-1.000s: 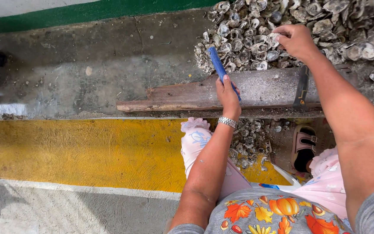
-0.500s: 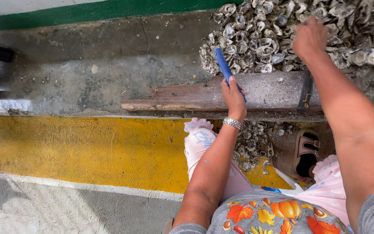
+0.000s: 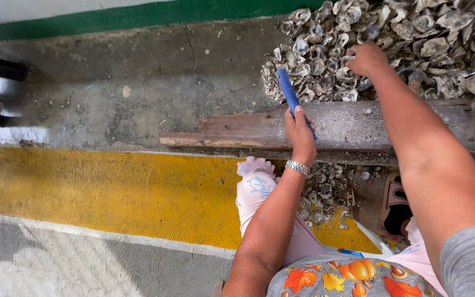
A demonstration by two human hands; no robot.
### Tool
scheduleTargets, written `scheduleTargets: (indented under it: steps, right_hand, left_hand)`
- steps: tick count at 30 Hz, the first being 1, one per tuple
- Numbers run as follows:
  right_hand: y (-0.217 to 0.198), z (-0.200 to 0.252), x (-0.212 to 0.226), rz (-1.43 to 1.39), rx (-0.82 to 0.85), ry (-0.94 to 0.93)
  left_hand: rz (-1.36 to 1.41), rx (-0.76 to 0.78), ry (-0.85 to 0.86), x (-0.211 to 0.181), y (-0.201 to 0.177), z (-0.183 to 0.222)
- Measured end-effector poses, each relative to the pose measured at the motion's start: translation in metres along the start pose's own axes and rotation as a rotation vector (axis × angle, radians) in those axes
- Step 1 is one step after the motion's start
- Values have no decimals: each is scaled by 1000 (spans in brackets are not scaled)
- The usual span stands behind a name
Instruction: The recorder uses a hammer and a blue metal rod to crush empty oyster shells on a wooden plank.
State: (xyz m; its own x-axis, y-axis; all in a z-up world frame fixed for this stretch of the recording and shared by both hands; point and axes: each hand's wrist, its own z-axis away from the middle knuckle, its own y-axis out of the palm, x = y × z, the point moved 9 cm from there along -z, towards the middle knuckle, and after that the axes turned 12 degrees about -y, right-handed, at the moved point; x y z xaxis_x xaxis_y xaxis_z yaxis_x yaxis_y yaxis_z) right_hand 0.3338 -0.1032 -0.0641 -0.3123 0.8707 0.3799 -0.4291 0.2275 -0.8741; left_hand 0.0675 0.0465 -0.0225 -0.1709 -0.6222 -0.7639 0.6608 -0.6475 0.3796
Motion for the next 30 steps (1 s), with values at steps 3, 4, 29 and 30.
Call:
scheduleTargets:
  steps: [3, 4, 29, 30]
  right_hand:
    - [-6, 18, -14, -97, -42, -14]
    - [-18, 20, -17, -174, -121, -35]
    - [-16, 207, 8, 172, -558, -438]
    - [3, 199, -7, 172, -541, -462]
  left_hand:
    - [-14, -3, -1, 0, -2, 5]
    - [10, 24, 40, -6, 2, 5]
    - [-813, 13, 454, -1, -8, 95]
    - [-771, 31, 441, 17, -14, 88]
